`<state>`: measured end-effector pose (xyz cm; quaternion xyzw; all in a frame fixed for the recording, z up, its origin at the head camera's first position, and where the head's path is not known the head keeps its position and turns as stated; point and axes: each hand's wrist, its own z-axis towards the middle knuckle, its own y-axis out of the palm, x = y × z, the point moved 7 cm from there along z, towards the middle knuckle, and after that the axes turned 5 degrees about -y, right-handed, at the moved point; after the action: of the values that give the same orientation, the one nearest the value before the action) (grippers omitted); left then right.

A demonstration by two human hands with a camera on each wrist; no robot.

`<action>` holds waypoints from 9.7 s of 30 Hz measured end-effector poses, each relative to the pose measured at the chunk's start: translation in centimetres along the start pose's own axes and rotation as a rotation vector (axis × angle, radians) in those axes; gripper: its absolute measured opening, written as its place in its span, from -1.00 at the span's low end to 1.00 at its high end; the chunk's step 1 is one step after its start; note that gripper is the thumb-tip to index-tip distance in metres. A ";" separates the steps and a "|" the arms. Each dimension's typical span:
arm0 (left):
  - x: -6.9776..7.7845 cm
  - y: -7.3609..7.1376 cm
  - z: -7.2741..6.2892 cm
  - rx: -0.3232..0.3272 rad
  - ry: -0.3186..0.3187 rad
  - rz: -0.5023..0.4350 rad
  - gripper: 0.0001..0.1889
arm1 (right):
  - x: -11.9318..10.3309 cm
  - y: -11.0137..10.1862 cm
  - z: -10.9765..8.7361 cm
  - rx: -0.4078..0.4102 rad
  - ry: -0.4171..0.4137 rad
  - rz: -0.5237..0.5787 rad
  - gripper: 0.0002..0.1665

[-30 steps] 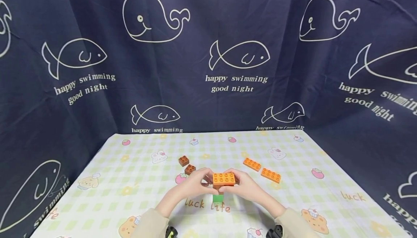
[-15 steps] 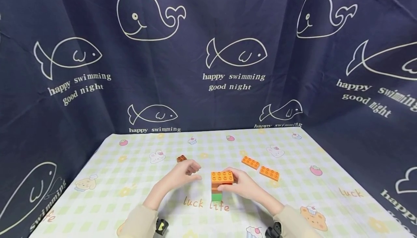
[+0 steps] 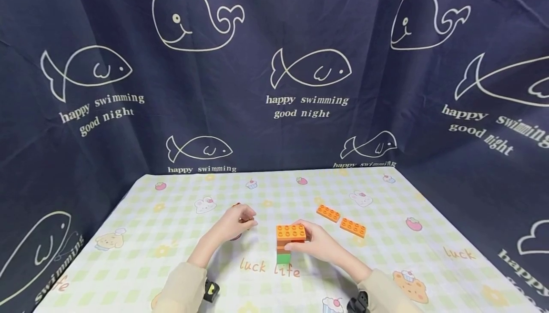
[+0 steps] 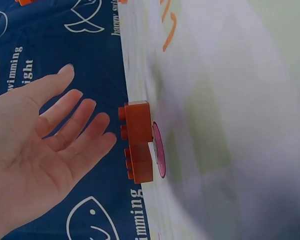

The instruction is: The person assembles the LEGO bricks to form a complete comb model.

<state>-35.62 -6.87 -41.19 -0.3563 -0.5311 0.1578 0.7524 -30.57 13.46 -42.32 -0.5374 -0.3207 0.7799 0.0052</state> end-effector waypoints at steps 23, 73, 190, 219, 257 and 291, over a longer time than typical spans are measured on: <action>-1.3 -0.2 0.6 0.077 -0.156 0.187 -0.76 | 0.0 0.1 0.2 0.007 -0.024 -0.019 -0.52; -2.3 0.6 0.2 -0.018 -0.232 0.184 -0.51 | 0.0 0.3 -0.2 0.033 -0.008 0.021 -0.51; 8.6 0.6 -1.8 -0.081 0.179 -0.073 -0.65 | -0.2 0.3 0.0 0.022 -0.015 0.024 -0.54; 8.4 1.0 -1.8 -0.108 0.161 -0.075 -0.65 | 0.1 0.3 0.1 0.016 -0.047 0.014 -0.56; 8.9 1.1 -1.9 -0.112 0.218 -0.070 -0.70 | -1.0 0.3 -0.1 0.004 -0.063 0.002 -0.60; 7.9 1.6 -1.5 -0.130 0.191 -0.113 -0.73 | 0.0 0.4 0.2 0.009 -0.074 0.019 -0.59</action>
<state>-31.02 -1.42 -37.14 -0.3871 -0.4854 0.0459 0.7826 -30.60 13.10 -42.47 -0.5112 -0.3121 0.8007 -0.0114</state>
